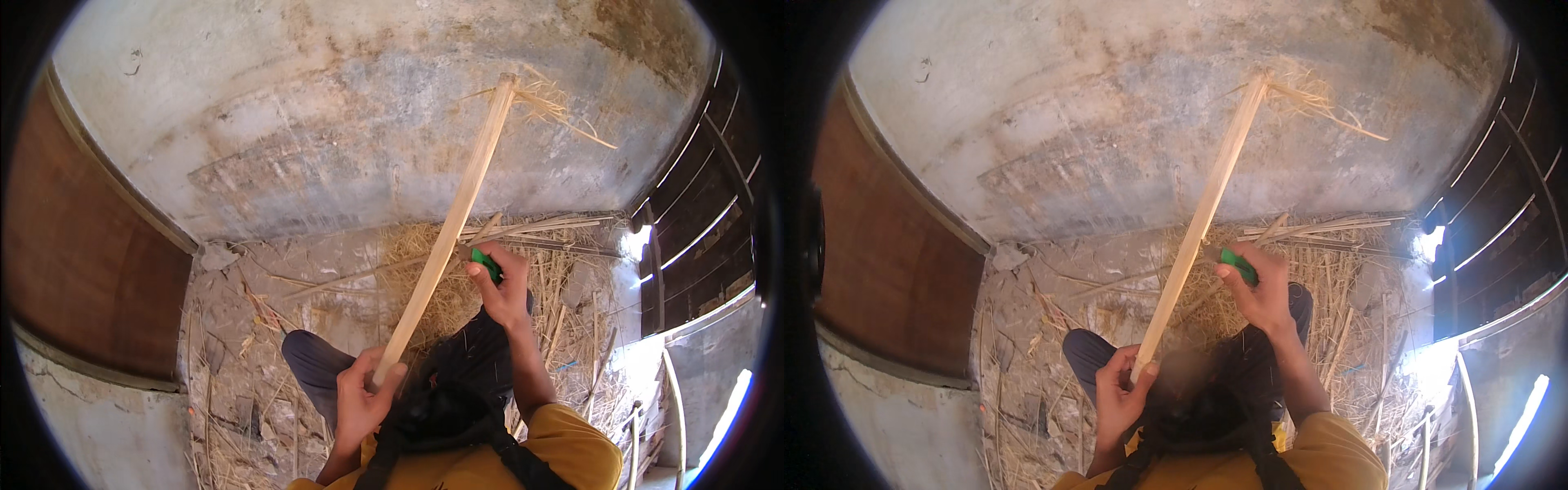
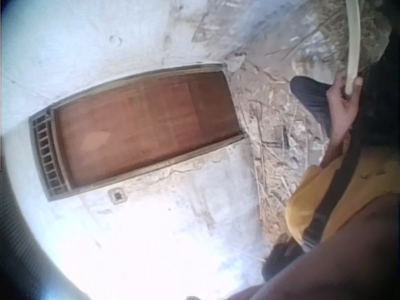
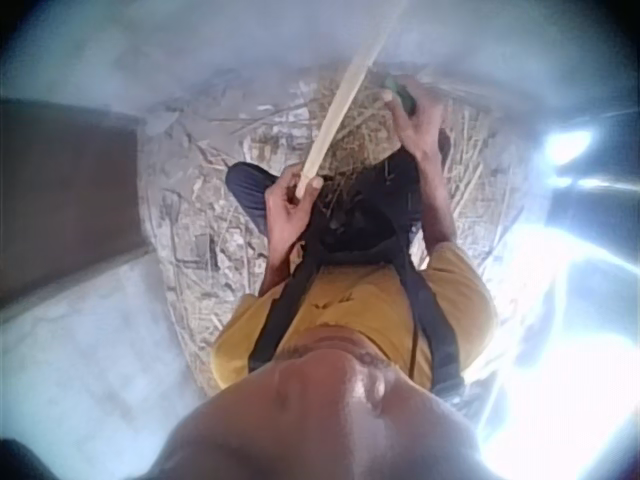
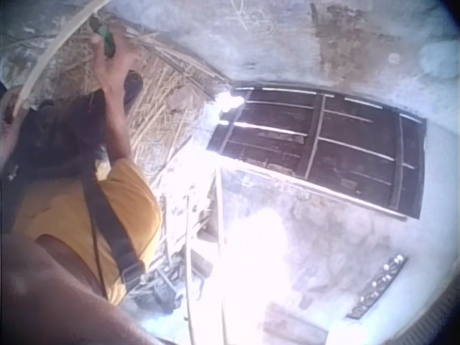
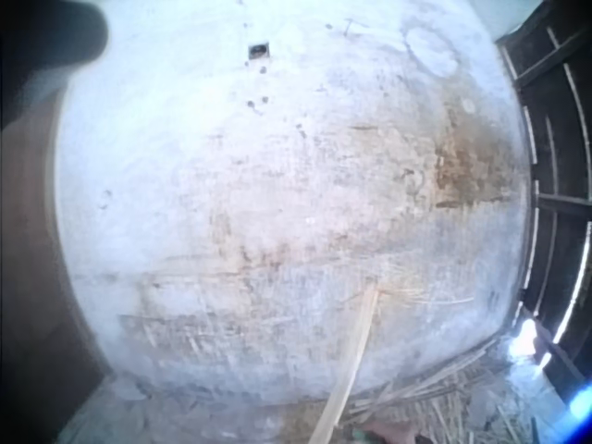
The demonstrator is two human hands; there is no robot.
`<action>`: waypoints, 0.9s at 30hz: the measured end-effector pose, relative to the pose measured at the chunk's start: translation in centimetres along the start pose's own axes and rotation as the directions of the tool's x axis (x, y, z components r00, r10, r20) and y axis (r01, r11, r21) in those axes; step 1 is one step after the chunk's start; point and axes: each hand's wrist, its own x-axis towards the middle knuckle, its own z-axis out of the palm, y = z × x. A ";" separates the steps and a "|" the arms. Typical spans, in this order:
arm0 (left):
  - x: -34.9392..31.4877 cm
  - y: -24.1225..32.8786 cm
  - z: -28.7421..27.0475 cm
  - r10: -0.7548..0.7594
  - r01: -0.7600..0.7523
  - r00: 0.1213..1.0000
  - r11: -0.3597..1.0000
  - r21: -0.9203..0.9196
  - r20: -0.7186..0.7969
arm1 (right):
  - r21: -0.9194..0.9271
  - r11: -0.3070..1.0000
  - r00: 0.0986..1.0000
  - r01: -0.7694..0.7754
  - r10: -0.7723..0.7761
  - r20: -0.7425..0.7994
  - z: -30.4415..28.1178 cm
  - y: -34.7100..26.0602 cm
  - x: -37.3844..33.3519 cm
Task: The person uses a knife to shave thin strips from a length of bamboo, creating a frayed end.
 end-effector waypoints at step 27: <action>2.3 0.5 2.0 0.125 -0.125 0.992 0.992 0.000 0.024 | -0.039 0.935 0.911 0.354 -0.335 0.239 1.7 -2.3 -3.5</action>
